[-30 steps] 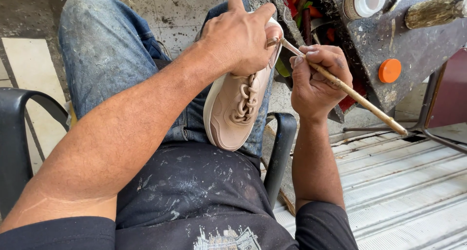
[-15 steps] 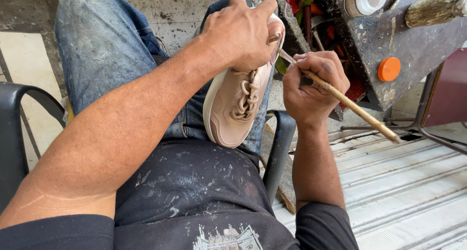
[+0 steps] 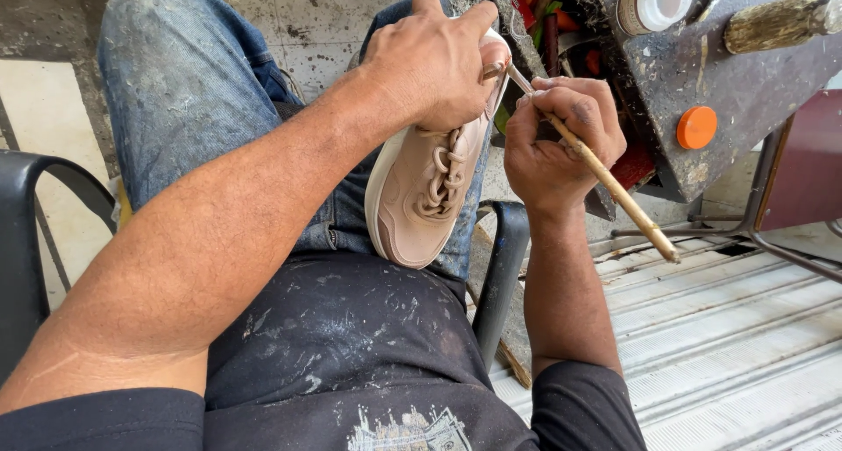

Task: Applying dye to the edges of a sneaker using a small brush

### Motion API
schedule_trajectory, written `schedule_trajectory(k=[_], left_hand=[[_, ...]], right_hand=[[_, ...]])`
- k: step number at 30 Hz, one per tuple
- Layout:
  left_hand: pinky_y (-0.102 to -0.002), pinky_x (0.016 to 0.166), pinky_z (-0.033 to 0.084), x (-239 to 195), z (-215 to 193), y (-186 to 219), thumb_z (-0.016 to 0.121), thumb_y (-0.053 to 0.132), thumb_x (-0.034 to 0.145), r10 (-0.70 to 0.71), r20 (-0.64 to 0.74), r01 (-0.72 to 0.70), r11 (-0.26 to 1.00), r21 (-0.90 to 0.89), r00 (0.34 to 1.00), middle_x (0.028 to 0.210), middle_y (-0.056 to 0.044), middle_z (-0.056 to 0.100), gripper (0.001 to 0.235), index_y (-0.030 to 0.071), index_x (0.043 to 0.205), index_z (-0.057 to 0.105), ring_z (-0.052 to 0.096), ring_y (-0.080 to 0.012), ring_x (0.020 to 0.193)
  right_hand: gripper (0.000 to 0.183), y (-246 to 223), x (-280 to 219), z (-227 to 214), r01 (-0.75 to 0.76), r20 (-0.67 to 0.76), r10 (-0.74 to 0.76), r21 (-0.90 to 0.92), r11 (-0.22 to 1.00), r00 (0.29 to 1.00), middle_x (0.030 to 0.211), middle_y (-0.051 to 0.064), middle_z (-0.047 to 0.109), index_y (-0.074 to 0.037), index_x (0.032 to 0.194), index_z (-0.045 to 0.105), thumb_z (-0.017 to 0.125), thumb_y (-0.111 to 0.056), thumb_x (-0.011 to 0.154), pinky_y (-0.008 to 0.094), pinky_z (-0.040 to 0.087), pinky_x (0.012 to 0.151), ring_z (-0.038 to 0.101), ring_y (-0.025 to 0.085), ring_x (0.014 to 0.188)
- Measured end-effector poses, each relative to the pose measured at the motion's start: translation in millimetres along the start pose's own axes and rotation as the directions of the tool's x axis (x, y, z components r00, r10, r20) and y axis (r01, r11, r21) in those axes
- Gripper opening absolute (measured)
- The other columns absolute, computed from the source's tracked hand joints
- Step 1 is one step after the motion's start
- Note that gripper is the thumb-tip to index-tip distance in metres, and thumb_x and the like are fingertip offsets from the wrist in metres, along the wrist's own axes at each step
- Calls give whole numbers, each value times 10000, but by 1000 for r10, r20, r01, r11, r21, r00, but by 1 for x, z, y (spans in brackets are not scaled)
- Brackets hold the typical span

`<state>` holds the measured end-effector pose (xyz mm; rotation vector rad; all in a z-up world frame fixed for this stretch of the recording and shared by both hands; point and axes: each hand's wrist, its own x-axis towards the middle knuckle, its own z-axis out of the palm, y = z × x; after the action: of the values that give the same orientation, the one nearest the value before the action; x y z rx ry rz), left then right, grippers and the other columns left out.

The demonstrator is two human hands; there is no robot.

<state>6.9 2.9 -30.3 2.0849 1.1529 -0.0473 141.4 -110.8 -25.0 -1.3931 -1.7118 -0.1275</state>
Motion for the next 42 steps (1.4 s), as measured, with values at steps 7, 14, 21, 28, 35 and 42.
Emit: schedule_trajectory(k=[7,14,21,28,35,42], left_hand=[[-622,843,519,0,1,-1,539,535,1002,31,0,-31,1000,5,1000,1239,-291,473,519,184,1372,441,661,-540,914],[-615,895,508,-6,-9,2,519,522,1022,2,68,-1,1000,-11,998,1277,-275,443,488,187,1362,418,655,-518,953],[-622,924,486,-4,-10,2,463,502,1008,-26,87,28,999,-23,996,1285,-252,444,473,236,1396,417,634,-533,1004],[-649,919,485,-5,-11,1,451,523,1020,-23,95,25,999,-22,995,1304,-268,422,512,255,1451,388,619,-570,1011],[-652,897,483,-4,-8,-1,436,514,1018,2,67,-1,1000,-20,998,1293,-281,441,527,235,1462,392,627,-562,985],[-613,910,493,-9,-15,4,528,521,1013,-24,114,26,999,-21,993,1280,-247,446,485,193,1354,423,643,-510,999]], right_hand=[[189,-2,3,-2,21,52,-16,-102,995,999,851,160,651,-19,857,561,661,141,844,376,578,687,681,275,760],[216,0,-6,-2,14,74,-9,-65,998,997,818,150,643,-24,844,553,666,154,793,349,573,613,653,247,712],[184,-1,-20,12,30,-71,-44,-190,981,997,943,143,675,-90,890,597,686,71,892,400,597,687,714,298,771],[155,14,-21,15,70,-85,-86,-168,983,993,963,146,690,-93,899,584,679,29,911,409,602,654,725,308,781],[180,9,-8,1,128,51,-126,-33,991,991,939,208,657,-26,847,602,642,147,875,372,561,610,693,305,719],[187,-7,-5,-8,39,172,-12,-154,987,985,921,121,664,-74,829,586,630,105,798,355,528,584,689,256,723]])
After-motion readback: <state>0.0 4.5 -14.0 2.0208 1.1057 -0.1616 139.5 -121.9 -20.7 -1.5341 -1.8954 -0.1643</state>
